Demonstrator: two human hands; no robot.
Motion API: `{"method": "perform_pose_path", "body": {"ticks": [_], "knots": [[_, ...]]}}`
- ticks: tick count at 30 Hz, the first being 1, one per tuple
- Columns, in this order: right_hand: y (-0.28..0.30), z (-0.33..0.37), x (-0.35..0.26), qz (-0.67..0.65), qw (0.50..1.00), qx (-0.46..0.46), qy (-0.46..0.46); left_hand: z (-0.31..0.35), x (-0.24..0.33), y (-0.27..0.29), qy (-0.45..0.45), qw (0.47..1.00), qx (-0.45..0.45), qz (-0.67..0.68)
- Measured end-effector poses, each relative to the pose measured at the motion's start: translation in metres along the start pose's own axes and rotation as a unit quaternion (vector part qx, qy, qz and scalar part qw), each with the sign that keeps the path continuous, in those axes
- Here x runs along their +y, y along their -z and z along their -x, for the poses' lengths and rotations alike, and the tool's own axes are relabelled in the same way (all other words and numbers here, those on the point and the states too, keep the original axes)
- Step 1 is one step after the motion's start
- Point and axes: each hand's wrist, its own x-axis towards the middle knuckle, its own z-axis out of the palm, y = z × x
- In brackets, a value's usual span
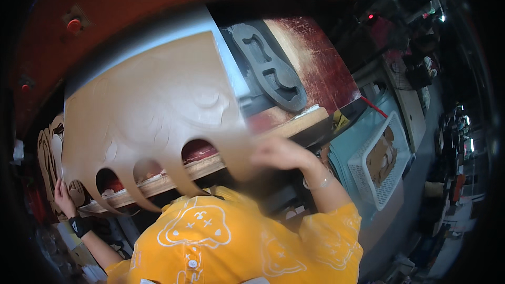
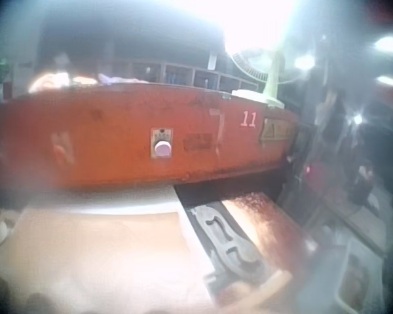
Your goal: The person operates a die-cutting machine to cut shapes from cardboard sheets. They repeatedly place a sheet into the machine, press a button to activate the press, and then remove the cut pieces. The cut shapes are separated from the surrounding material and placed into a nearby container.
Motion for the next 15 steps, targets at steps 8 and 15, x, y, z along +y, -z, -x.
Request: {"method": "perform_pose_path", "body": {"ticks": [8,15], "knots": [[0.007,-0.044,0.035,-0.074,0.992,0.098,-0.002,0.088,0.144,-0.162,-0.183,0.972,-0.148,0.003],[-0.002,-0.060,0.051,-0.409,0.910,-0.070,0.013,0.200,0.263,-0.330,-0.466,0.755,-0.461,-0.010]]}}
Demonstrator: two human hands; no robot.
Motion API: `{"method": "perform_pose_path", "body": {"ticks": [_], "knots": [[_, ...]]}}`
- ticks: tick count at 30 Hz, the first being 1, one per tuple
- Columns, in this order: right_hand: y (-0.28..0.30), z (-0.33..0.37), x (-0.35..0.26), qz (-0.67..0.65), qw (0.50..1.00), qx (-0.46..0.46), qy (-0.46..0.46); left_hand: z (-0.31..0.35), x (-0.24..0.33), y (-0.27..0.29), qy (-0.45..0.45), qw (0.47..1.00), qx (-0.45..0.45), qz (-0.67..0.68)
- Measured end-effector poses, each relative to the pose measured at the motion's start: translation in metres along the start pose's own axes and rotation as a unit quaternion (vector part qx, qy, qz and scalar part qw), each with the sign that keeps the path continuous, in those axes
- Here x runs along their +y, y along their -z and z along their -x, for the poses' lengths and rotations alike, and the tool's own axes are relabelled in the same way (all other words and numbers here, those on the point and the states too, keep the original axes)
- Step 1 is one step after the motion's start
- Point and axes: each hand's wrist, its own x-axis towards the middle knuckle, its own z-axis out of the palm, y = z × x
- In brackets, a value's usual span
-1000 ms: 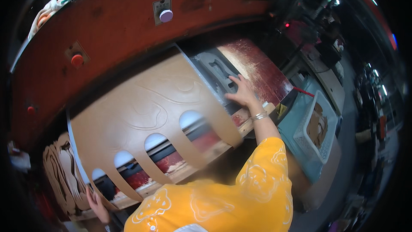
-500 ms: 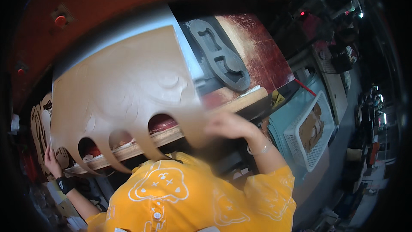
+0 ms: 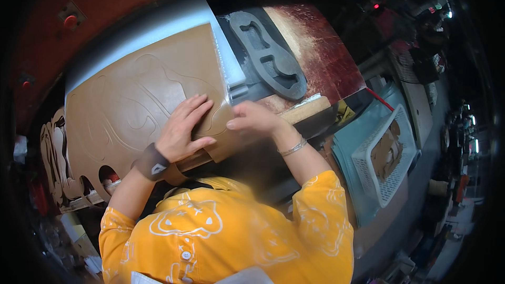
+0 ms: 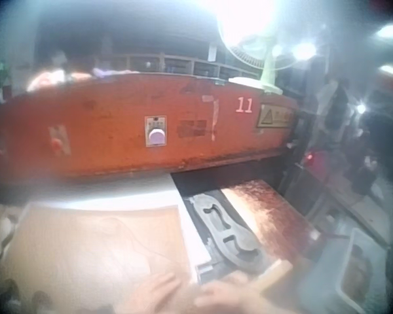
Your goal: The person operates a die-cutting machine to cut shapes from cardboard sheets. They repeatedly place a sheet into the machine, press a button to activate the press, and then remove the cut pieces. The cut shapes are separated from the surrounding material and placed into a nearby container.
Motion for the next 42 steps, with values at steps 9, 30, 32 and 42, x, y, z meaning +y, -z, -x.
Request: {"method": "perform_pose_path", "body": {"ticks": [9,30,32,42], "knots": [[-0.022,0.011,0.008,0.003,0.993,0.094,0.066,-0.012,-0.001,-0.015,0.022,0.991,-0.082,-0.099],[-0.035,0.029,0.000,0.396,0.886,0.162,0.180,-0.074,-0.063,0.018,-0.030,0.998,-0.013,-0.053],[-0.035,0.029,-0.002,0.395,0.884,0.161,0.193,-0.081,-0.078,0.025,0.021,0.991,-0.011,-0.129],[-0.026,0.039,0.006,0.540,0.762,0.164,0.316,-0.112,-0.115,0.135,0.211,0.949,0.228,-0.046]]}}
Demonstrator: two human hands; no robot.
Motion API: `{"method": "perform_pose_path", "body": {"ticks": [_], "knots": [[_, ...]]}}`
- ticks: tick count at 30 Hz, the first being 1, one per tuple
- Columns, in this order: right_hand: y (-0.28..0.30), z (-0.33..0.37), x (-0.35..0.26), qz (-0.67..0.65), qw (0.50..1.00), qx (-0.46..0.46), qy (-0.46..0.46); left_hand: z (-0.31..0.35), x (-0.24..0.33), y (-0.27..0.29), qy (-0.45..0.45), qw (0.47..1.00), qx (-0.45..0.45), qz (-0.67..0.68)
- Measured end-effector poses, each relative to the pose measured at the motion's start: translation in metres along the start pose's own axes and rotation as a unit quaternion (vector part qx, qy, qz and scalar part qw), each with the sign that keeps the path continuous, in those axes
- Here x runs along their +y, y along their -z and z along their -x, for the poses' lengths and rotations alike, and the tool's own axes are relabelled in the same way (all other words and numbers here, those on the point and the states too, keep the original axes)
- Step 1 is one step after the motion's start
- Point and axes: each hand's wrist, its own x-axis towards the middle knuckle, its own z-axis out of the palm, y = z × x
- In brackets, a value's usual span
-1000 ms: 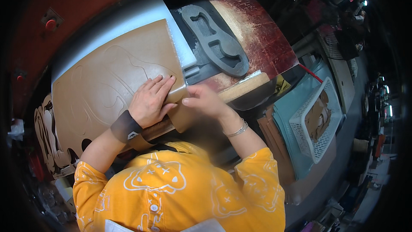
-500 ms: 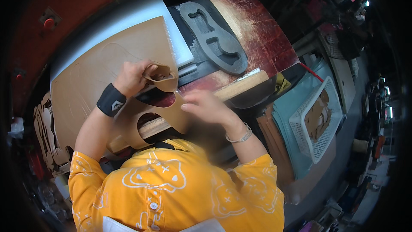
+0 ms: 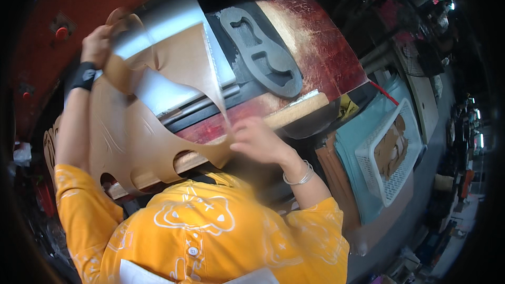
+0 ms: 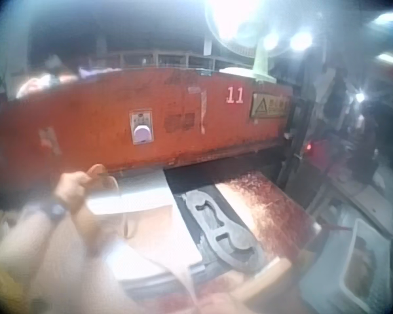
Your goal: The person operates a die-cutting machine to cut shapes from cardboard sheets. They repeatedly place a sheet into the machine, press a button to activate the press, and then remove the cut pieces. The cut shapes are separated from the surrounding material and placed into a nearby container.
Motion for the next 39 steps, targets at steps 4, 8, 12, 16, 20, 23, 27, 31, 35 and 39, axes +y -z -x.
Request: {"method": "perform_pose_path", "body": {"ticks": [4,8,12,16,20,23,27,31,35,39], "knots": [[0.008,-0.018,-0.003,-0.143,0.968,-0.082,-0.190,-0.002,-0.005,0.031,-0.019,0.995,0.031,-0.088],[0.021,-0.056,-0.016,-0.108,0.938,0.213,-0.249,0.058,0.007,-0.001,-0.109,0.969,-0.129,0.181],[0.010,-0.088,-0.036,-0.134,0.962,0.143,-0.192,0.084,0.028,0.010,0.039,0.908,-0.233,0.347],[-0.032,-0.109,-0.045,-0.224,0.946,-0.060,-0.225,0.026,0.007,0.077,0.067,0.889,-0.213,0.399],[-0.053,-0.122,-0.036,-0.053,0.946,-0.251,-0.200,-0.039,-0.035,0.166,-0.063,0.974,0.001,0.218],[-0.057,-0.131,-0.028,-0.148,0.908,-0.284,-0.269,-0.069,-0.044,0.233,-0.479,0.777,0.217,-0.345],[-0.075,-0.141,-0.020,-0.186,0.857,-0.403,-0.263,-0.021,-0.033,0.214,-0.348,0.936,0.054,0.028],[-0.096,-0.138,-0.014,-0.451,0.728,-0.388,-0.340,0.130,-0.015,0.110,-0.248,0.957,-0.147,0.039],[-0.103,-0.129,-0.018,-0.521,0.709,-0.329,-0.343,0.232,-0.018,0.058,-0.121,0.944,-0.307,0.009],[-0.101,-0.128,-0.035,-0.583,0.694,-0.276,-0.320,0.251,-0.020,0.038,-0.102,0.977,-0.187,-0.003]]}}
